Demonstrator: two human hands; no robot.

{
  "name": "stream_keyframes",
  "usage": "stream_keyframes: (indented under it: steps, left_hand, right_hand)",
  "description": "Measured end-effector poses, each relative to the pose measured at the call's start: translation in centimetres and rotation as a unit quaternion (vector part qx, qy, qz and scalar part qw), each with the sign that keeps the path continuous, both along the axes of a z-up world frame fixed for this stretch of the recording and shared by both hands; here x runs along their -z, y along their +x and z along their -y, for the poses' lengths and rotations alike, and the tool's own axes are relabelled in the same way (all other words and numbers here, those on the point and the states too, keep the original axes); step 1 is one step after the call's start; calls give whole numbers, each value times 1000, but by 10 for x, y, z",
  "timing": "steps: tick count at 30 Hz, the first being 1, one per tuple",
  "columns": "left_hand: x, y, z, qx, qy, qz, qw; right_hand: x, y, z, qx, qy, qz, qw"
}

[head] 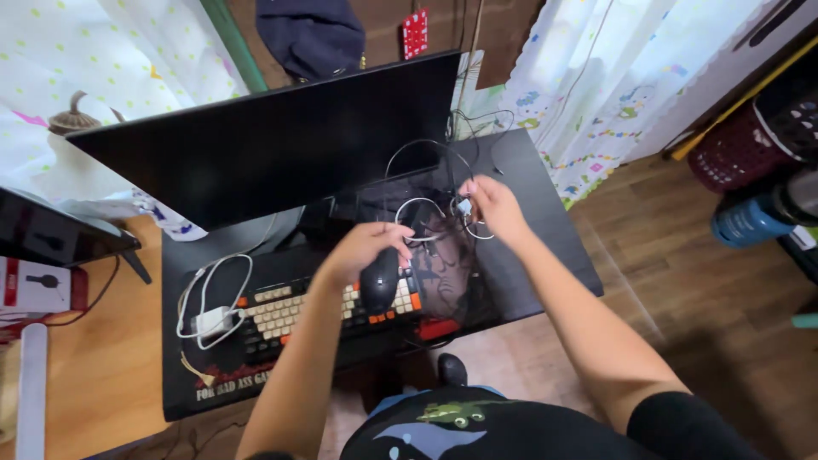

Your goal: The person is organizing computer peripherals including headphones, cables, and a mouse.

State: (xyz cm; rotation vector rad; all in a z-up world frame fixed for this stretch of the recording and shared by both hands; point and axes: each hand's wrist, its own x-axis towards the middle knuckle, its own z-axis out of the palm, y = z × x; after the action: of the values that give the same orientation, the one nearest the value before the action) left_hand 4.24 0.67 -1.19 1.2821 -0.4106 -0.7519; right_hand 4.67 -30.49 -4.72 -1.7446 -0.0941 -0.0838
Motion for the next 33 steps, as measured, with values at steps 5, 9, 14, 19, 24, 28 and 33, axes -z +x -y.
stream_keyframes:
  steps: [5,9,14,19,24,28,33]
  left_hand:
    - [79,23,98,-2,20,-54,998]
    - [131,56,158,35,65,40,996]
    - [24,49,140,66,-19,-41,997]
    - [-45,50,100,76,-73,-68,992]
    - [-84,48,74,50,-105,-77,990]
    - [-111,37,55,47,-138,-31,989]
    - [-121,29,49,4,-50,24,998]
  right_hand:
    - [-42,24,-5,-4,201,-218,955]
    - [-70,41,7,-37,329,-238,913]
    - [-72,22,35,15,143,-65,987]
    - [-5,-17,24,-185,-84,-78,976]
    - [40,-40,5,-150,-103,-57,982]
    - [60,-37,8,-48,-253,-13,966]
    - [38,-18,32,50,-230,56,970]
